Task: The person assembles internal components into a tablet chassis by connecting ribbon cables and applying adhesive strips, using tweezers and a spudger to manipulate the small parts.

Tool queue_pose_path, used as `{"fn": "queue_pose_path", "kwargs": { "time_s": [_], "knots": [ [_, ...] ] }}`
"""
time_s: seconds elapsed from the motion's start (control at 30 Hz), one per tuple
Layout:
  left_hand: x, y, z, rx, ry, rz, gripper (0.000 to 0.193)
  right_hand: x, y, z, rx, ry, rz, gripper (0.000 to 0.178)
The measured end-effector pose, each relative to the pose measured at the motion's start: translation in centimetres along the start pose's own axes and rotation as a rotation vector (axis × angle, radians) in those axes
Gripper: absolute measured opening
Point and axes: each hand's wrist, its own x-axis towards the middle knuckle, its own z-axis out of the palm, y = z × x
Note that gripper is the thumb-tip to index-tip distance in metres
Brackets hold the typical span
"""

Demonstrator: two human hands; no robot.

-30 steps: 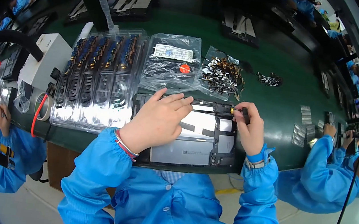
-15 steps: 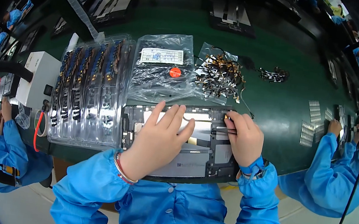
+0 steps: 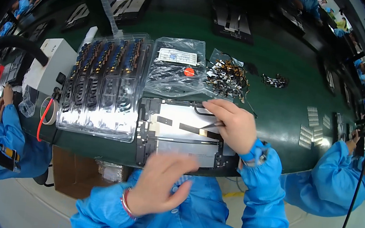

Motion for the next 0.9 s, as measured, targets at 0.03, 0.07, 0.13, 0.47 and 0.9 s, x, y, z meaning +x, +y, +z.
{"fn": "queue_pose_path", "kwargs": {
  "time_s": [0.03,0.07,0.13,0.47,0.9],
  "knots": [
    [-2.3,-1.3,1.2,-0.469,-0.06,-0.072,0.044,0.4,0.1,0.7,-0.003,0.003,-0.015,0.043],
    [-3.5,-1.7,2.4,-0.462,-0.043,-0.068,0.044,0.9,0.0,1.5,-0.071,-0.018,-0.034,0.043],
    [-4.2,-1.9,5.0,-1.442,0.067,-0.681,0.037,1.2,-0.1,2.8,-0.142,-0.027,-0.041,0.046],
    [-4.9,-2.4,6.9,-1.418,0.193,-0.579,0.032,-2.0,-2.7,1.3,-0.181,-0.179,-0.07,0.042],
    [1.0,8.0,4.7,-0.079,0.432,0.426,0.059,-4.1,-6.0,-3.8,0.847,0.664,0.291,0.042]
  ]
}}
